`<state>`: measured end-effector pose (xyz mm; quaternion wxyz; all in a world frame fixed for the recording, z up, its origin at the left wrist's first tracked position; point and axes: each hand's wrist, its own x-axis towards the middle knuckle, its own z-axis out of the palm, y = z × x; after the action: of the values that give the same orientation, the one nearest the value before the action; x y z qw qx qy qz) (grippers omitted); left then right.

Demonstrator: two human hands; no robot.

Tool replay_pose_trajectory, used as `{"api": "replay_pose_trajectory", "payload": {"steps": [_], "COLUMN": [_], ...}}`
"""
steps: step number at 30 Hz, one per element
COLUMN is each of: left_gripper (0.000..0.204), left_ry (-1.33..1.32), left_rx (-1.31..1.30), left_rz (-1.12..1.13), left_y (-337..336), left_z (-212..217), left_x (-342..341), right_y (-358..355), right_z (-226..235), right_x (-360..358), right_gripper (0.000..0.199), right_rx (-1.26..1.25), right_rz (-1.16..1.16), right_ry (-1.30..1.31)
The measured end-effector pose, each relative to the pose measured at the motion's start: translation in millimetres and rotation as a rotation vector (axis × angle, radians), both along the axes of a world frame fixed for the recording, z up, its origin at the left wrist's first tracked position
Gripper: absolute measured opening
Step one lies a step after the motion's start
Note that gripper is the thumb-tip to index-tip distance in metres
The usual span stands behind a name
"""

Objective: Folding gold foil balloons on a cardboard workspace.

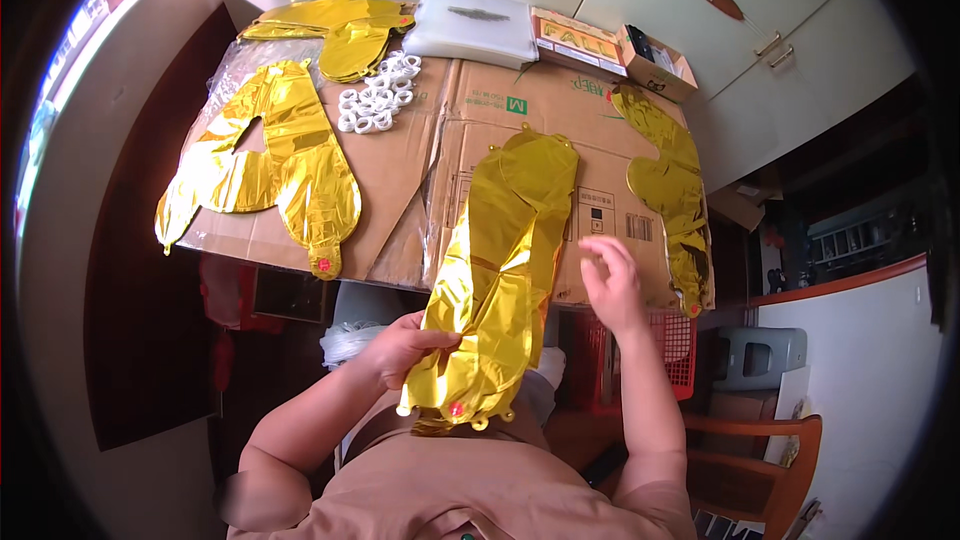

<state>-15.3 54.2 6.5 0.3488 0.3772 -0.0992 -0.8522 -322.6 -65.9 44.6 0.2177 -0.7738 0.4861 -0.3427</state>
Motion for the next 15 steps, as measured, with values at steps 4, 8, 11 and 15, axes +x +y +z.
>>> {"api": "replay_pose_trajectory", "payload": {"steps": [4,8,11,15], "left_gripper": [0.026,0.021,0.023,0.030], "left_ry": [-0.062,-0.129,-0.084,-0.257], "left_rx": [-0.025,-0.157,-0.202,-0.363], "left_rz": [0.161,0.258,0.332,0.241], "left_y": [-16.9,-42.8,-74.4,-89.5], "left_z": [13.8,31.6,47.3,32.9], "left_x": [-41.6,-70.1,-77.2,-74.4], "right_y": [-53.2,-98.9,-132.9,-144.0], "right_z": [-13.8,-14.5,-11.7,-1.1], "right_x": [9.3,20.6,15.3,30.2], "right_gripper": [0.023,0.031,0.038,0.042], "right_rx": [-0.171,0.198,0.208,0.294], "right_rz": [-0.001,-0.093,-0.208,-0.287], "right_ry": [0.147,-0.087,-0.018,0.118]}}
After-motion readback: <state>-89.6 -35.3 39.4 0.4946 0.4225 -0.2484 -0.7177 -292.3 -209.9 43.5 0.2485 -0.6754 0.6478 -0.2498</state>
